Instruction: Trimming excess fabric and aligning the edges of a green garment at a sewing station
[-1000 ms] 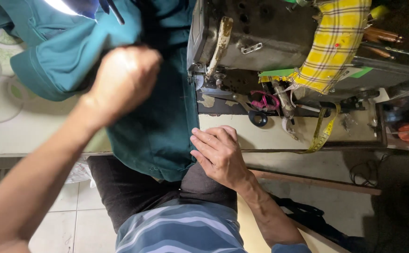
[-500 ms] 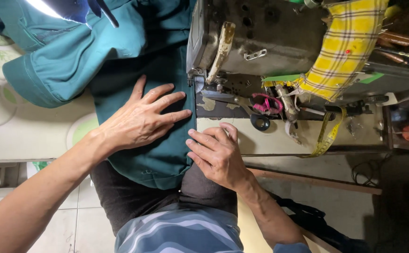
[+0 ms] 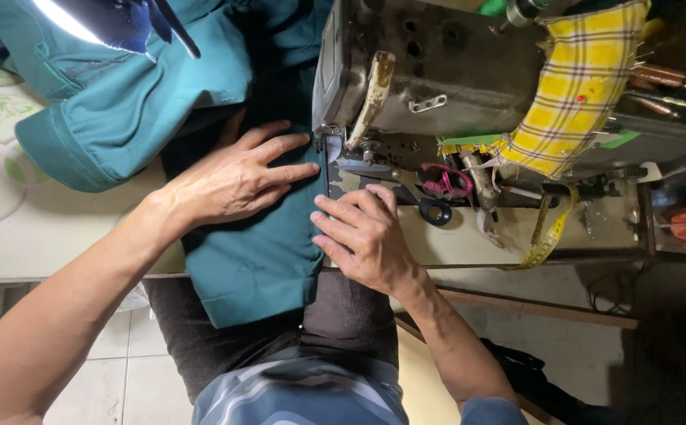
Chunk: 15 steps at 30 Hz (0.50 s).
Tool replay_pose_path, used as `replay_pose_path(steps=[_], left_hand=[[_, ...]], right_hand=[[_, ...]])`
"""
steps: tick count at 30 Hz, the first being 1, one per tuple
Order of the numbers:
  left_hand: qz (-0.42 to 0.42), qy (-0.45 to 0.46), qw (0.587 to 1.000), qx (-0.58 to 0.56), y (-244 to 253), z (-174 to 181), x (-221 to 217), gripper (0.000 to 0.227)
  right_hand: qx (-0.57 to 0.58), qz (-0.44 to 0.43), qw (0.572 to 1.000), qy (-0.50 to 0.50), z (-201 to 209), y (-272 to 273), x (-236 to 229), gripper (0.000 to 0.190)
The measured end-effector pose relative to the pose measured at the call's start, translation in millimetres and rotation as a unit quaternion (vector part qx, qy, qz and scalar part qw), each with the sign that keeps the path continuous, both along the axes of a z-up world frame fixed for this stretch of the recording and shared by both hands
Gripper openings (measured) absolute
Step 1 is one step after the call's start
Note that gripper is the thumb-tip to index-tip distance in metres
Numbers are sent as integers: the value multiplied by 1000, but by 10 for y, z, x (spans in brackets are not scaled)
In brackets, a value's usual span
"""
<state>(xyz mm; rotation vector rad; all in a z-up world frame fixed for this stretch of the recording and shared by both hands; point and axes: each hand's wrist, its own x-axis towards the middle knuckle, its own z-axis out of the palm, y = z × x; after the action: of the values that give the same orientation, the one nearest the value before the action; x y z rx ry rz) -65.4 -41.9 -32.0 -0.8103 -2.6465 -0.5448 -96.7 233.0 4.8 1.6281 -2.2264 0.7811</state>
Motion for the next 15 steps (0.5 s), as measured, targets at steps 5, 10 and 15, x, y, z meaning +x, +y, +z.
replay_pose_path(steps=[5,10,15], left_hand=[[-35,-25,994,102,-21,138,-116,44],[-42,-3,994,96,-75,118,-197,39],[75,55,996,4,320,586,239,32]], right_hand=[[0,3,1000,2,-22,-46,-135,22],[1,9,1000,-9,1,-92,-223,20],[17,21,999,-19,7,-64,-272,14]])
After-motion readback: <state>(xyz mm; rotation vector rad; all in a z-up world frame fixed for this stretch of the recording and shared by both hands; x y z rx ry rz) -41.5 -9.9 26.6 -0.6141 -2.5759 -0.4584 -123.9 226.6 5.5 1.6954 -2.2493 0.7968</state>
